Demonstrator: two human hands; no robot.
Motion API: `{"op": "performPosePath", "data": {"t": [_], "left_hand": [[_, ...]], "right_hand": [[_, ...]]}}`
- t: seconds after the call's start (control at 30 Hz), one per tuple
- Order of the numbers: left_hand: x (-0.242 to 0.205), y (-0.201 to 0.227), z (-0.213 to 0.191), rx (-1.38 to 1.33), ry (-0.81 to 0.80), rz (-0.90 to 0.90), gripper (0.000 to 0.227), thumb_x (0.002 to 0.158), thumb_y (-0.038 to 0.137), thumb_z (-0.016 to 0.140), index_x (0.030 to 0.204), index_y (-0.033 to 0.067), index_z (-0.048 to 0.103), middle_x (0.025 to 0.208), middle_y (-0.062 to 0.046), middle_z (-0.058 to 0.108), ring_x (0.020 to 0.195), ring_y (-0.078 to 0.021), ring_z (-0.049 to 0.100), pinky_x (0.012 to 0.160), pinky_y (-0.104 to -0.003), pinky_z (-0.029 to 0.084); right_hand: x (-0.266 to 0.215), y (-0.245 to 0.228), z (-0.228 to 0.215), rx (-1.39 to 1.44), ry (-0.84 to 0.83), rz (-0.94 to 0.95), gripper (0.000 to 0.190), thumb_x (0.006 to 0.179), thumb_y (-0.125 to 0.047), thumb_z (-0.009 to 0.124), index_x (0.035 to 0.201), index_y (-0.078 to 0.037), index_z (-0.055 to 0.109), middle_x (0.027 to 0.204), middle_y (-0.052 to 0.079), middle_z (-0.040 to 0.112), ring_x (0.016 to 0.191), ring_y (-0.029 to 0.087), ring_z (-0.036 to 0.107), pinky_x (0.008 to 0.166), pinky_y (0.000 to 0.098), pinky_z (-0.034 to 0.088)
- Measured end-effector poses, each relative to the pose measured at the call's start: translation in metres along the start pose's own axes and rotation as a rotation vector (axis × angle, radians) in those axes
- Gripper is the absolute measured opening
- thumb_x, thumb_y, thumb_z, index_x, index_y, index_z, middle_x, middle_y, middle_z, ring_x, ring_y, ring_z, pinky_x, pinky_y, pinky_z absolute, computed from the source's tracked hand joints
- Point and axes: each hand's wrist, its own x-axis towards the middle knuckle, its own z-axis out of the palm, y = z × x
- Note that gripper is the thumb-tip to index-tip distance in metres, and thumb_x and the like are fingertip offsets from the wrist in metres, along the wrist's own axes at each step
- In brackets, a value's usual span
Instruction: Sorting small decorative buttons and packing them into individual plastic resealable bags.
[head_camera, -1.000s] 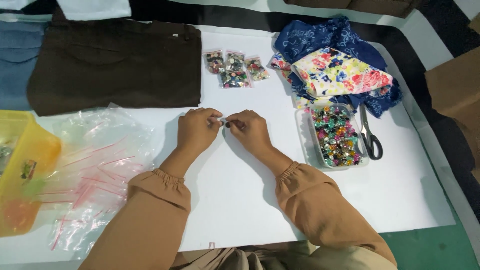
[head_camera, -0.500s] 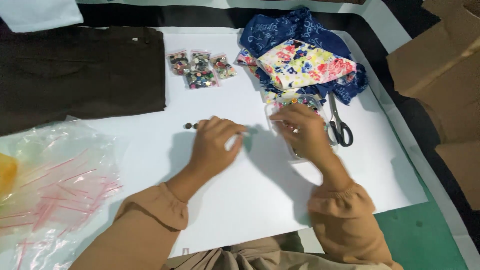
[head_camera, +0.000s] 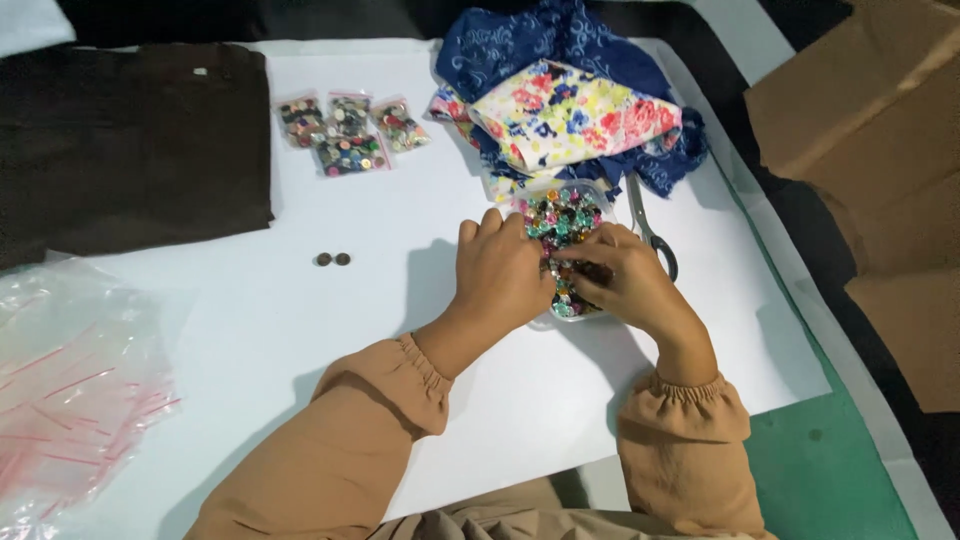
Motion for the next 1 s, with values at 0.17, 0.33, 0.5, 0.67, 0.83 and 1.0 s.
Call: {"op": "performPosePath", "data": {"t": [0.17,0.33,0.5,0.67,0.83,1.0], "left_hand": [[0.005,0.001,0.002,-0.006,-0.032,-0.031,0.018,0.07,0.019,0.08,0.077,0.0034,0.077,0.08,-0.01,0.055,0.085,-0.0275,0.049,0.077,-0.044,0.03],[0.005,-0.001,0.003,-0.049,-0.013,-0.044,0.015,0.069,0.018,0.081,0.078,0.0067,0.077,0.079,-0.009,0.056,0.085,-0.0275,0.051,0.078,-0.044,0.032],[0.003,-0.001,0.002,-0.144,0.006,-0.037,0.006,0.073,0.01,0.077,0.079,0.0081,0.077,0.078,-0.008,0.058,0.084,-0.0292,0.056,0.077,-0.045,0.036],[0.001,-0.003,0.007,-0.194,0.068,-0.031,0.005,0.077,0.01,0.075,0.082,0.0121,0.076,0.073,-0.004,0.06,0.08,-0.0268,0.06,0.075,-0.044,0.04],[0.002,-0.013,0.002,-0.288,0.112,-0.037,0.008,0.081,0.011,0.075,0.087,0.0167,0.077,0.073,0.0,0.069,0.076,-0.0246,0.065,0.074,-0.042,0.048],[-0.003,-0.031,-0.012,-0.457,0.226,-0.096,0.014,0.08,0.012,0.076,0.089,0.0211,0.078,0.076,-0.001,0.075,0.068,-0.0233,0.065,0.068,-0.035,0.054]], "right_hand": [[-0.002,0.016,0.009,-0.034,0.041,-0.03,0.03,0.076,0.003,0.081,0.105,-0.002,0.08,0.093,0.018,0.069,0.097,0.034,0.067,0.08,0.0403,0.059],[-0.003,0.01,0.008,-0.03,0.093,-0.03,0.024,0.079,0.002,0.082,0.102,-0.003,0.081,0.09,0.017,0.07,0.097,0.033,0.069,0.08,0.0376,0.059],[-0.001,0.012,0.006,0.108,0.18,0.001,0.024,0.086,0.007,0.073,0.107,-0.004,0.081,0.088,0.019,0.074,0.085,0.033,0.072,0.073,0.0394,0.06],[-0.002,0.024,0.015,0.182,0.265,0.027,0.024,0.088,0.001,0.078,0.11,-0.009,0.08,0.088,0.012,0.077,0.082,0.024,0.072,0.073,0.0322,0.06],[0.001,0.029,0.019,0.255,0.348,0.039,0.02,0.089,0.003,0.077,0.107,-0.007,0.08,0.084,0.013,0.076,0.077,0.021,0.071,0.071,0.0324,0.059],[0.005,0.018,0.028,0.198,0.474,-0.102,0.02,0.087,0.008,0.078,0.102,-0.005,0.081,0.082,0.011,0.076,0.071,0.021,0.069,0.066,0.0307,0.058]]}}
